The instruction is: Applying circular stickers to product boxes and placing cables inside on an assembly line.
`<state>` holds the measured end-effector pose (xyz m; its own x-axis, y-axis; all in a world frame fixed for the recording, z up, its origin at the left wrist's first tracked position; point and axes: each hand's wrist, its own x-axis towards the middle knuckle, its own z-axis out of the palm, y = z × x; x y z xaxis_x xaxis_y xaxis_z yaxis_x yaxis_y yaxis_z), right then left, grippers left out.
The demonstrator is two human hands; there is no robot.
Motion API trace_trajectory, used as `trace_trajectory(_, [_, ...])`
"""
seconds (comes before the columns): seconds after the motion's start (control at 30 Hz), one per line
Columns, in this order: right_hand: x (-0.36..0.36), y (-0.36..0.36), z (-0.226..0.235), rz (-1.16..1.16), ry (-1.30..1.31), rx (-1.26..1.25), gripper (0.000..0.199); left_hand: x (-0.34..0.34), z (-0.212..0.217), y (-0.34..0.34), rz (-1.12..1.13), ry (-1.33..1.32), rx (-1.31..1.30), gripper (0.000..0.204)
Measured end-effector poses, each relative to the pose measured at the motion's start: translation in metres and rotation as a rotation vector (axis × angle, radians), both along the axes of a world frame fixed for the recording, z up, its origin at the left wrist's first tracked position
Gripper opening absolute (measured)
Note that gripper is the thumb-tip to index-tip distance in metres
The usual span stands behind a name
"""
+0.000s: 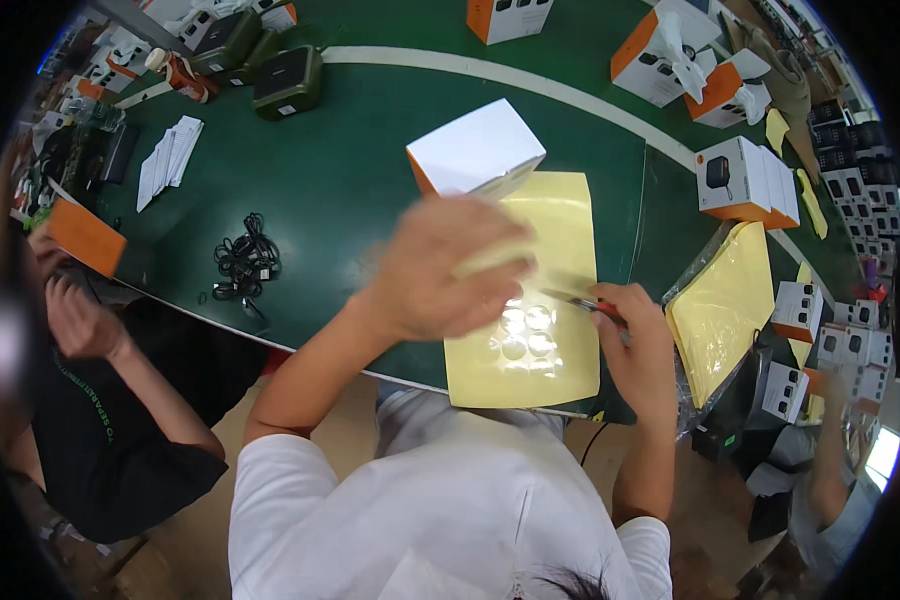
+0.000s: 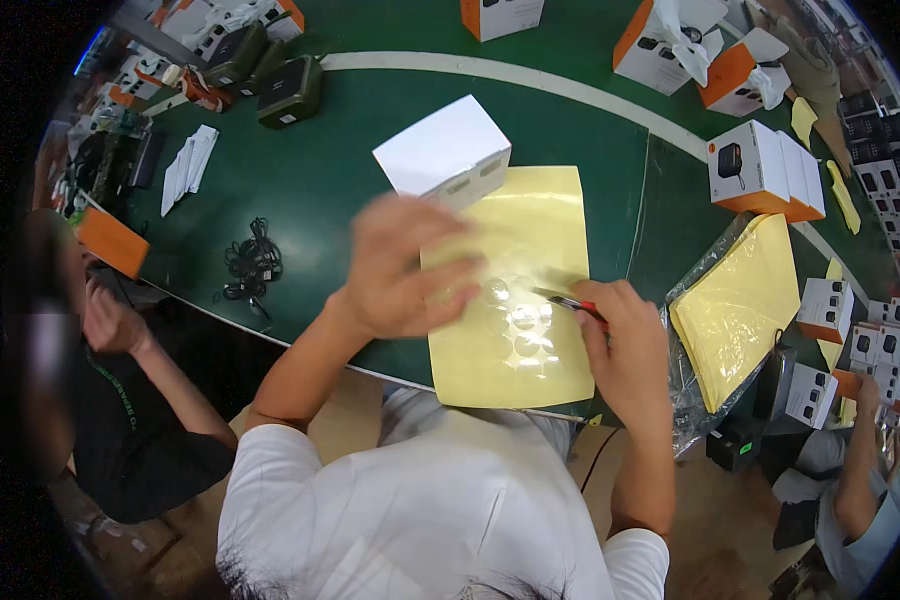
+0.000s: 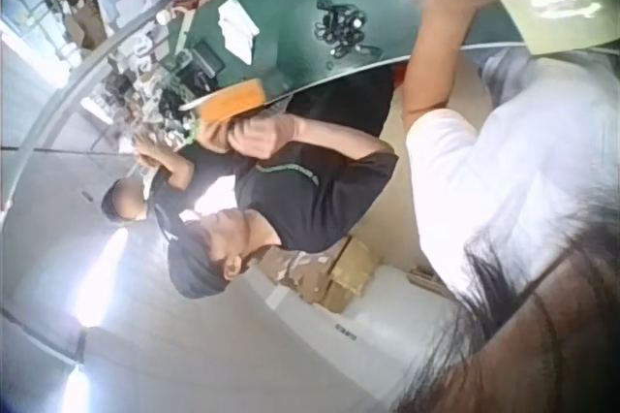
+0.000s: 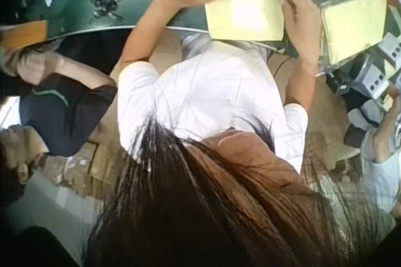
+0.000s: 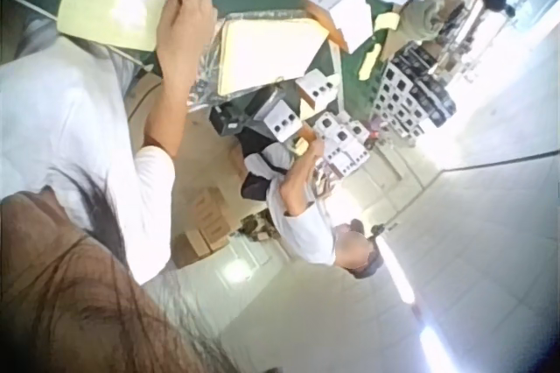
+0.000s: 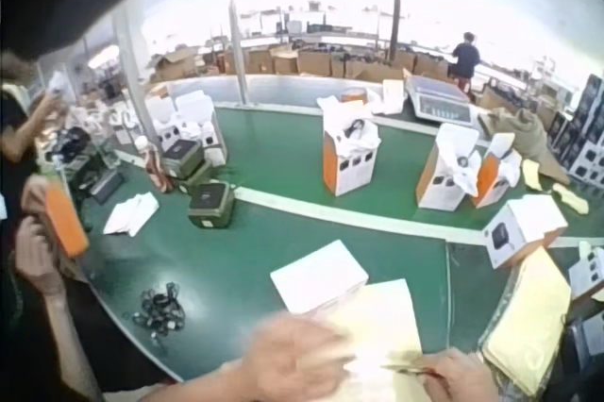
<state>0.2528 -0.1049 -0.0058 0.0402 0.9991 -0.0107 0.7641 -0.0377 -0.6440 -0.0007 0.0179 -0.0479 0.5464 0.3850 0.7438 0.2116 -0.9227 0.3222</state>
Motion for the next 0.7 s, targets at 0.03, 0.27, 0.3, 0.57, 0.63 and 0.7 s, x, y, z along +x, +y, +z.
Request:
trace_trajectory(0.03, [-0.006,0.003,-0.006,0.017,-0.034,0.030,0.016,0.003,-0.008,-0.003,-0.256,0.115,-0.222,0.040])
trace_trajectory(0.27, [-0.029,0.019,-0.026,-0.005,-0.095,-0.021,0.015,0.015,-0.051,0.002,-0.205,0.528,-0.355,0.069])
trace_trajectory(0.3, [-0.030,0.021,-0.029,0.007,-0.111,-0.003,0.015,0.015,-0.051,0.003,-0.208,0.529,-0.360,0.069])
trace_trajectory(0.57, [-0.037,0.027,-0.034,0.031,-0.194,-0.009,0.015,0.013,-0.049,0.005,-0.206,0.565,-0.399,0.076])
trace_trajectory(0.63, [-0.037,0.028,-0.032,0.053,-0.190,-0.059,0.015,0.013,-0.050,0.005,-0.209,0.529,-0.398,0.074])
trace_trajectory(0.7, [-0.037,0.029,-0.032,0.051,-0.181,-0.073,0.013,0.013,-0.050,0.005,-0.214,0.494,-0.397,0.072])
